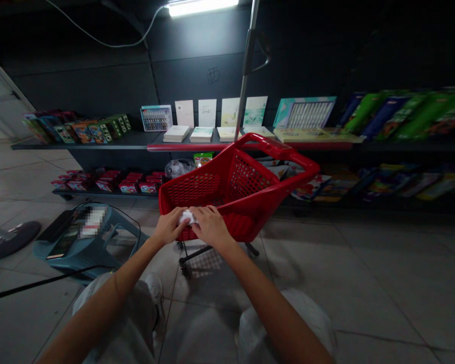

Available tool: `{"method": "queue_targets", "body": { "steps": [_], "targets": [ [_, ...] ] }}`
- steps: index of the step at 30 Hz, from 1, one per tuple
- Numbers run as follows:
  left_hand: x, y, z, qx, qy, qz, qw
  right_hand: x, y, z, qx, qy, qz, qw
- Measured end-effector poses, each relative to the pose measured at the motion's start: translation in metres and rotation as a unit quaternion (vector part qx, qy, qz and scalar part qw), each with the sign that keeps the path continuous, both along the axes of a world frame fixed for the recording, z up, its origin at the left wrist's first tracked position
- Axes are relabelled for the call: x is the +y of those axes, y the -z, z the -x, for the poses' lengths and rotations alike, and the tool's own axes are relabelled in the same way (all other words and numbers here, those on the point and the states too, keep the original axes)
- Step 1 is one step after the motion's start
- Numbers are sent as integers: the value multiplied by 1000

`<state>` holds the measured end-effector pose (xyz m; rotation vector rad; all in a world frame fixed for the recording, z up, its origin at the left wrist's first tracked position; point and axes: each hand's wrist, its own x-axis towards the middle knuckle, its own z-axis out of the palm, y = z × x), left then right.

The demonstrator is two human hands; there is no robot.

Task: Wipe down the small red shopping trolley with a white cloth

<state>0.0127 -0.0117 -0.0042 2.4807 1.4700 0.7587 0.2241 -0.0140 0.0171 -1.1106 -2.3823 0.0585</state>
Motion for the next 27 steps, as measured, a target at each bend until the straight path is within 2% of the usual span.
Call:
{"method": "queue_targets", "body": {
  "steps": [8, 11, 14, 18, 21, 23, 24, 25, 27],
  "targets": [
    [-2, 2, -1, 20, -4, -9, 1000, 1, -1, 4, -18, 8, 0, 1000],
    [-3, 4, 1, 43, -17, -19, 999, 4, -5, -5, -43, 13, -4, 999],
    [0, 10, 9, 69, -29, -22, 997, 11, -16, -32, -71, 44, -8, 996],
    [9, 18, 18, 107, -25, -41, 993, 25, -38, -83, -130, 131, -10, 983],
    [2, 13, 12, 88, -67, -67, 992, 32, -49, -108, -166, 186, -27, 968],
    [-24, 1, 5, 45, -109, -73, 990, 35, -49, -111, -181, 197, -45, 963],
    [-47, -7, 3, 23, -115, -65, 991, 35, -48, -110, -182, 199, -53, 961],
    [-76, -15, 3, 6, -87, -47, 995, 35, -45, -108, -180, 201, -61, 961],
    [-150, -25, 13, -18, 24, 27, 999, 36, -39, -103, -167, 209, -75, 961]
  ]
}}
